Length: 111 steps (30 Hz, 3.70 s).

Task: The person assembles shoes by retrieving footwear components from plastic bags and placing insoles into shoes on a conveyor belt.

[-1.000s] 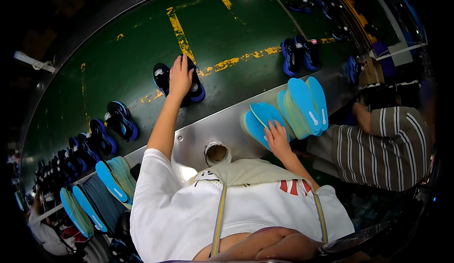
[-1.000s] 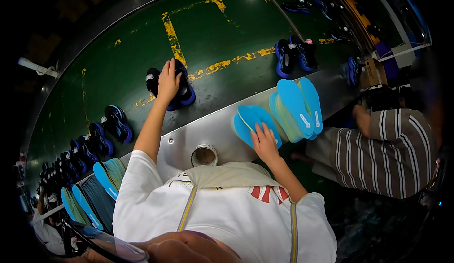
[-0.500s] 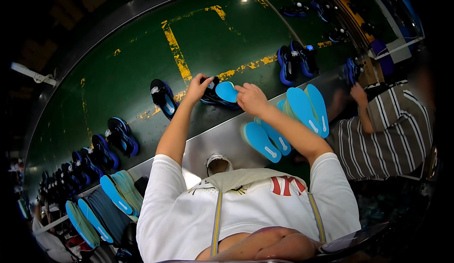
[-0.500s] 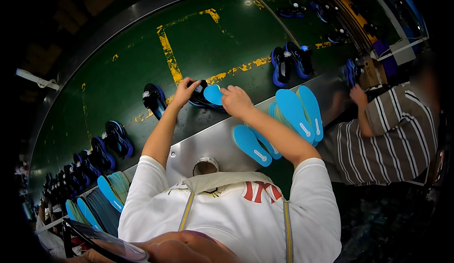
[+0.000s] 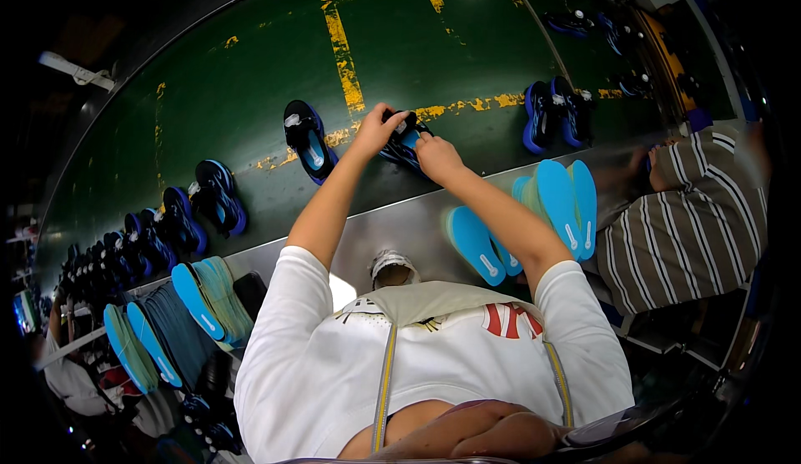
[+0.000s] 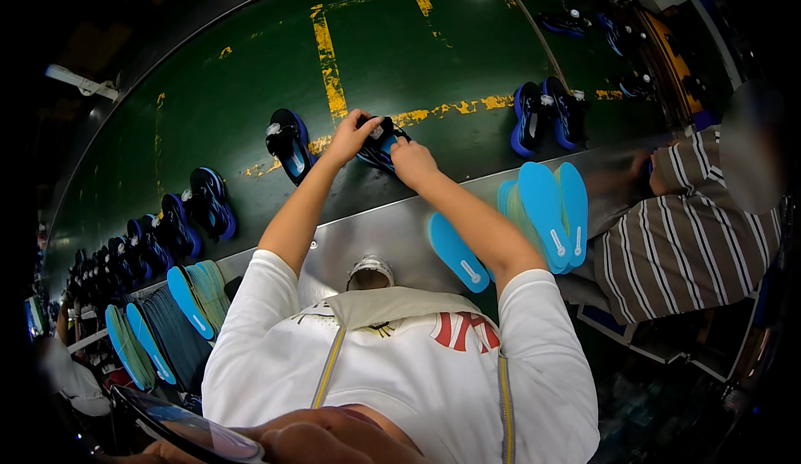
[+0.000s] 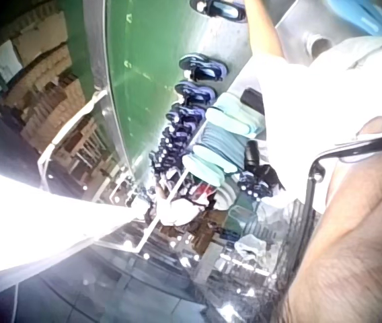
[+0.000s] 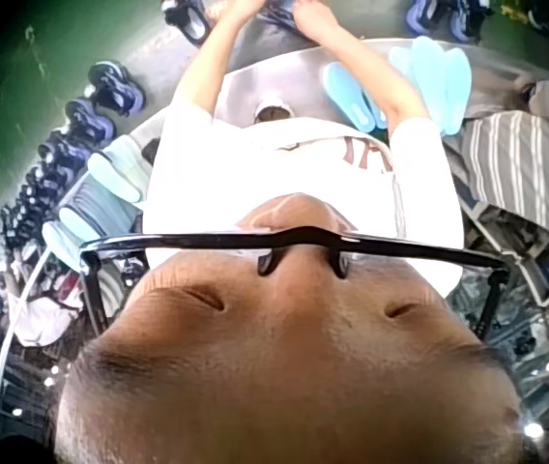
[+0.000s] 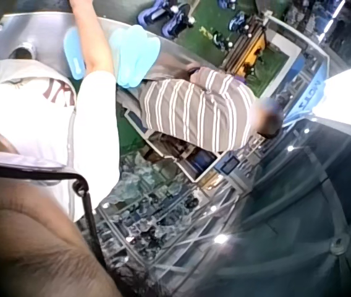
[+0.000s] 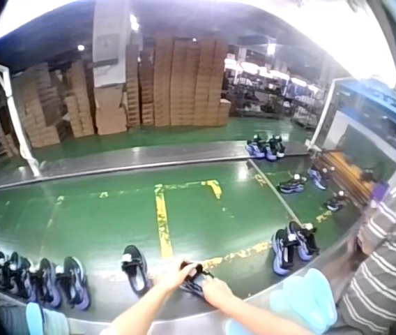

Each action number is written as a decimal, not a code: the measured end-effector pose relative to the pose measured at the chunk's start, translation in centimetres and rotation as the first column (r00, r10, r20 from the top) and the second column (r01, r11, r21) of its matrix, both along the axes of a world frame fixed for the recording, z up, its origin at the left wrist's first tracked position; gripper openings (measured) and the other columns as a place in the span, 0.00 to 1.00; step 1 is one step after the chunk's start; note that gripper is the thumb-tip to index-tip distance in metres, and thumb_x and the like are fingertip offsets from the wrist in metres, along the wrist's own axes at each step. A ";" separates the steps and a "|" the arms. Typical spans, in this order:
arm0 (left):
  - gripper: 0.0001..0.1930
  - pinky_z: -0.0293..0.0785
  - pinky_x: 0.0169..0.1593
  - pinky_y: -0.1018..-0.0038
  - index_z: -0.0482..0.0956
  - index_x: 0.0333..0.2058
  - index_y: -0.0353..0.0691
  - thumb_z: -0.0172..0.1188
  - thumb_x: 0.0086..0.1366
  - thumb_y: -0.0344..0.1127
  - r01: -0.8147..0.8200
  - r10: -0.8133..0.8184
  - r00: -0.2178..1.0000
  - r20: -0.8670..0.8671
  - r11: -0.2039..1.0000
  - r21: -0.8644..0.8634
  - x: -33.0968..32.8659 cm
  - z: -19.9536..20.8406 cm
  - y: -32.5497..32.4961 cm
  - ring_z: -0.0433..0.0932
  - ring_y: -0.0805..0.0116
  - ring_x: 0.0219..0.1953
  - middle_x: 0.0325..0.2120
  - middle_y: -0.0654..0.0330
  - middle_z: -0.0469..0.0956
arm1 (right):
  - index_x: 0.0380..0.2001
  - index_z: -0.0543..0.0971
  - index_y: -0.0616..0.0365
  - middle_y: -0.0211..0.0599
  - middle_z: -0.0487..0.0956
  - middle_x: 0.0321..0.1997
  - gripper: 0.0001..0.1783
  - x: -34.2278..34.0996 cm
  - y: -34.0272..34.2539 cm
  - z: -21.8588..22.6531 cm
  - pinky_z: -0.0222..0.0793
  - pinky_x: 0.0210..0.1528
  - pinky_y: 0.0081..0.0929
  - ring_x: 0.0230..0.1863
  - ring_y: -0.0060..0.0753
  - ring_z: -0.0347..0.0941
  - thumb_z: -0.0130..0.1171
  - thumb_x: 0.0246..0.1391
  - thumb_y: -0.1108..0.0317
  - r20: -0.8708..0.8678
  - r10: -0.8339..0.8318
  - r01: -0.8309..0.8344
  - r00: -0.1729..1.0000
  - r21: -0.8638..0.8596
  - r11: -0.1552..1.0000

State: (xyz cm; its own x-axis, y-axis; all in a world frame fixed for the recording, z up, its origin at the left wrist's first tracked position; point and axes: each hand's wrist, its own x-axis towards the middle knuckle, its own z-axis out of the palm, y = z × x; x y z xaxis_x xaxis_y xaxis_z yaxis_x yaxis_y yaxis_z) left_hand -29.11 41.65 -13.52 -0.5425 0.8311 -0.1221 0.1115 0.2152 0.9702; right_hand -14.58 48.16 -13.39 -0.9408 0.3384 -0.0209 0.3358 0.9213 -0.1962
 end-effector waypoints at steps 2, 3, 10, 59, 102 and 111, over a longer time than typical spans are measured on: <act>0.15 0.64 0.28 0.80 0.69 0.29 0.34 0.56 0.51 0.41 -0.008 0.008 1.000 0.023 1.000 0.002 0.0 0.2 -0.4 0.67 0.76 0.23 0.20 0.61 0.70 | 0.24 0.70 0.63 0.45 0.69 0.34 0.08 -0.2 -0.1 -0.1 0.67 0.33 0.31 0.33 0.40 0.68 0.48 0.39 0.69 0.004 0.007 -0.007 1.000 -0.026 1.000; 0.16 0.64 0.29 0.80 0.69 0.30 0.34 0.56 0.50 0.41 -0.009 0.010 1.000 0.024 1.000 -0.018 0.0 0.5 -0.6 0.67 0.75 0.25 0.23 0.59 0.70 | 0.26 0.70 0.63 0.46 0.69 0.35 0.10 0.2 -0.1 0.1 0.67 0.34 0.31 0.34 0.41 0.68 0.50 0.39 0.68 -0.026 0.027 -0.028 0.999 -0.031 0.999; 0.31 0.67 0.31 0.75 0.61 0.43 0.34 0.62 0.43 0.44 -0.204 0.197 0.970 -0.140 0.979 -0.031 2.7 -1.3 -1.7 0.69 0.66 0.28 0.30 0.52 0.66 | 0.36 0.71 0.55 0.46 0.68 0.40 0.20 -0.1 2.8 6.5 0.66 0.38 0.34 0.38 0.43 0.67 0.57 0.35 0.62 0.506 0.152 -0.096 0.849 -0.135 0.986; 0.12 0.68 0.29 0.64 0.61 0.29 0.35 0.52 0.49 0.33 0.120 -0.296 0.525 -0.798 0.954 -0.275 0.6 0.3 1.1 0.70 0.52 0.27 0.28 0.50 0.63 | 0.23 0.74 0.63 0.42 0.75 0.22 0.09 0.3 1.1 0.7 0.38 0.59 0.27 0.31 0.33 0.72 0.46 0.36 0.72 0.317 0.365 -0.367 0.875 -0.055 0.929; 0.04 0.49 0.14 0.84 0.61 0.22 0.39 0.47 0.50 0.26 -0.364 0.251 0.817 0.519 0.923 0.128 8.8 6.3 -4.6 0.54 0.81 0.12 0.23 0.60 0.67 | 0.33 0.71 0.59 0.44 0.73 0.35 0.14 11.4 23.6 6.7 0.62 0.39 0.38 0.39 0.42 0.69 0.50 0.38 0.68 0.368 -0.384 0.340 0.847 0.181 0.923; 0.16 0.53 0.18 0.88 0.63 0.40 0.40 0.52 0.52 0.34 -0.279 0.276 0.932 0.236 0.960 -0.024 9.2 1.2 -1.1 0.59 0.84 0.17 0.28 0.66 0.66 | 0.40 0.69 0.56 0.45 0.73 0.36 0.18 9.2 22.2 6.2 0.61 0.41 0.40 0.39 0.41 0.69 0.48 0.42 0.65 0.280 -0.388 0.331 0.878 0.228 0.915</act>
